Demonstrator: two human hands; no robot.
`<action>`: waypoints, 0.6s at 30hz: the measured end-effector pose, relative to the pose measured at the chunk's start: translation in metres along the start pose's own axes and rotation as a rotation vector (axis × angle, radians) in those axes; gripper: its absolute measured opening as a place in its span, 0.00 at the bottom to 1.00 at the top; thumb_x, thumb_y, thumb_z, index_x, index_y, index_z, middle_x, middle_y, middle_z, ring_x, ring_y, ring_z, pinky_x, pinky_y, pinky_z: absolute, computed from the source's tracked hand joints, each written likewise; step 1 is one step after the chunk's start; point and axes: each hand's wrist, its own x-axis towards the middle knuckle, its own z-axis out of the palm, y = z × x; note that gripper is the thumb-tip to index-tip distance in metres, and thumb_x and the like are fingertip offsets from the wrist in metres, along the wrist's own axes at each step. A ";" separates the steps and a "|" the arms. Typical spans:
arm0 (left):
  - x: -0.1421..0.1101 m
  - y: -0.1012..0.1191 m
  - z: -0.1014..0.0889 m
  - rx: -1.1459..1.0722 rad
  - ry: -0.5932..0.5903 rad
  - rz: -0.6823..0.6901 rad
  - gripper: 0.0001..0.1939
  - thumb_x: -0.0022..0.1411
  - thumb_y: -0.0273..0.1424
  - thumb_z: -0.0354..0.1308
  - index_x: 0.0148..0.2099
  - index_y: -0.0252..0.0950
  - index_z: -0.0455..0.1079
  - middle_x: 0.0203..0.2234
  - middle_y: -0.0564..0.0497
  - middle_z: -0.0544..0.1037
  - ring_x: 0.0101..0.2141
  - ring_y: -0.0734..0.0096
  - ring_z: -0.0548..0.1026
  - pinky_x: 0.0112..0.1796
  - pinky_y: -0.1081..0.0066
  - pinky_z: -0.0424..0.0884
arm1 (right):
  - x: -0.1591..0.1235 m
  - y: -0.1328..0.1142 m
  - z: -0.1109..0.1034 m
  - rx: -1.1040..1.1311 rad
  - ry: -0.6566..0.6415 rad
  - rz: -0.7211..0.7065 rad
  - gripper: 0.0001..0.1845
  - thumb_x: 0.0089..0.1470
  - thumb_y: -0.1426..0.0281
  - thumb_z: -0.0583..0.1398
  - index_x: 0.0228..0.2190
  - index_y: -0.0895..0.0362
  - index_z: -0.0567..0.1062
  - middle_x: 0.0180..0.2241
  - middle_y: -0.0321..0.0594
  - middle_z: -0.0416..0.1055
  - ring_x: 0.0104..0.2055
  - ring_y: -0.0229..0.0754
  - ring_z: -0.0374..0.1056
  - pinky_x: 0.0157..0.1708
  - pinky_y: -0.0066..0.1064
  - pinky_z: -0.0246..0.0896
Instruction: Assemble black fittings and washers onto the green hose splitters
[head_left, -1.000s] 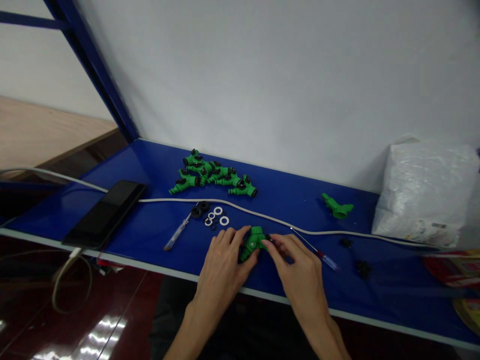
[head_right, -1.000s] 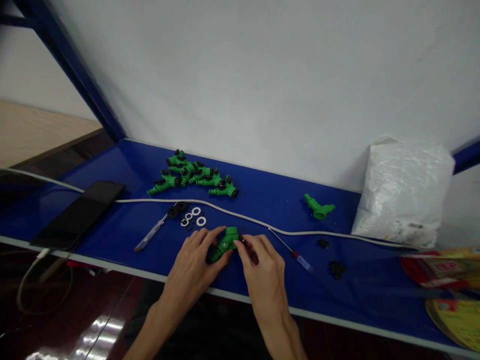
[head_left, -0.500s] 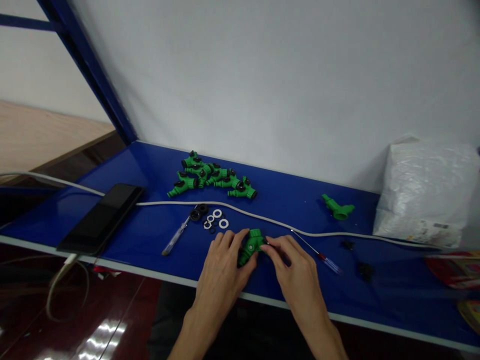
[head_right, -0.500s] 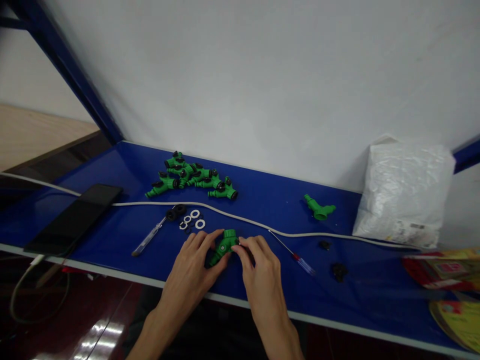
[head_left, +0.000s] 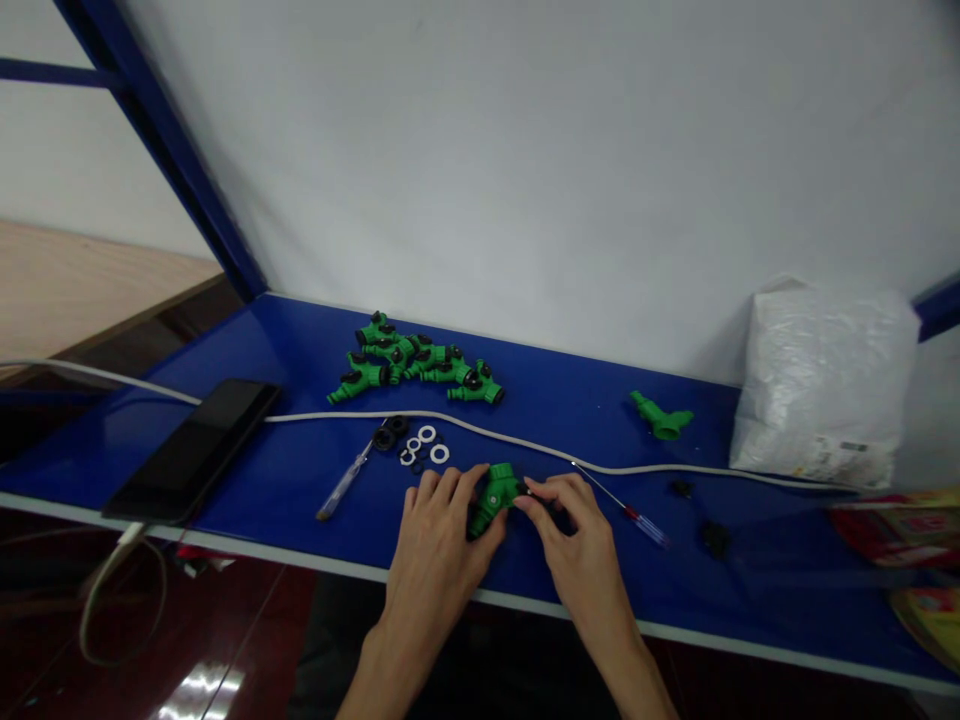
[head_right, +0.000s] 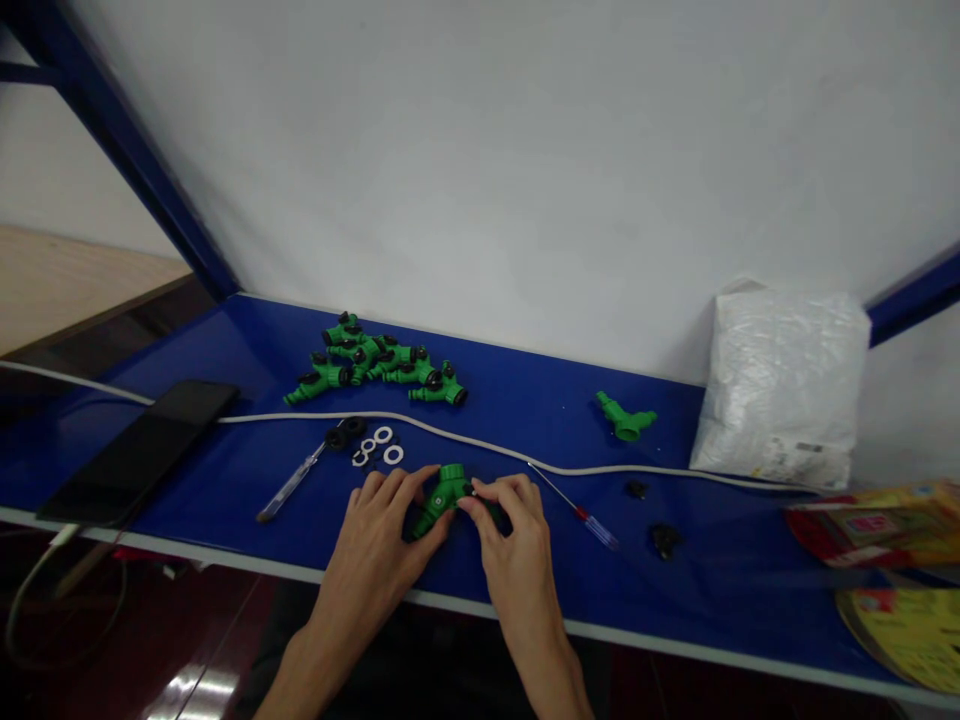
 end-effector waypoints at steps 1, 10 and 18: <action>0.000 0.000 0.000 0.005 -0.002 0.003 0.22 0.66 0.34 0.62 0.61 0.43 0.68 0.41 0.49 0.77 0.44 0.55 0.72 0.44 0.55 0.67 | 0.000 0.000 0.001 -0.009 0.008 -0.008 0.07 0.62 0.63 0.64 0.32 0.52 0.77 0.34 0.38 0.73 0.40 0.45 0.71 0.43 0.37 0.67; 0.002 0.002 -0.005 0.004 -0.012 0.028 0.18 0.68 0.37 0.60 0.59 0.46 0.72 0.42 0.49 0.77 0.44 0.56 0.72 0.44 0.54 0.68 | -0.006 0.004 -0.042 -0.337 0.086 -0.177 0.17 0.64 0.54 0.59 0.46 0.50 0.81 0.39 0.43 0.73 0.41 0.47 0.71 0.43 0.39 0.69; -0.001 -0.002 -0.002 -0.025 0.036 0.058 0.17 0.68 0.38 0.60 0.58 0.46 0.72 0.43 0.49 0.76 0.45 0.57 0.72 0.45 0.54 0.68 | -0.020 0.062 -0.117 -0.812 0.069 -0.170 0.38 0.65 0.43 0.45 0.37 0.58 0.81 0.37 0.57 0.74 0.38 0.59 0.70 0.38 0.54 0.69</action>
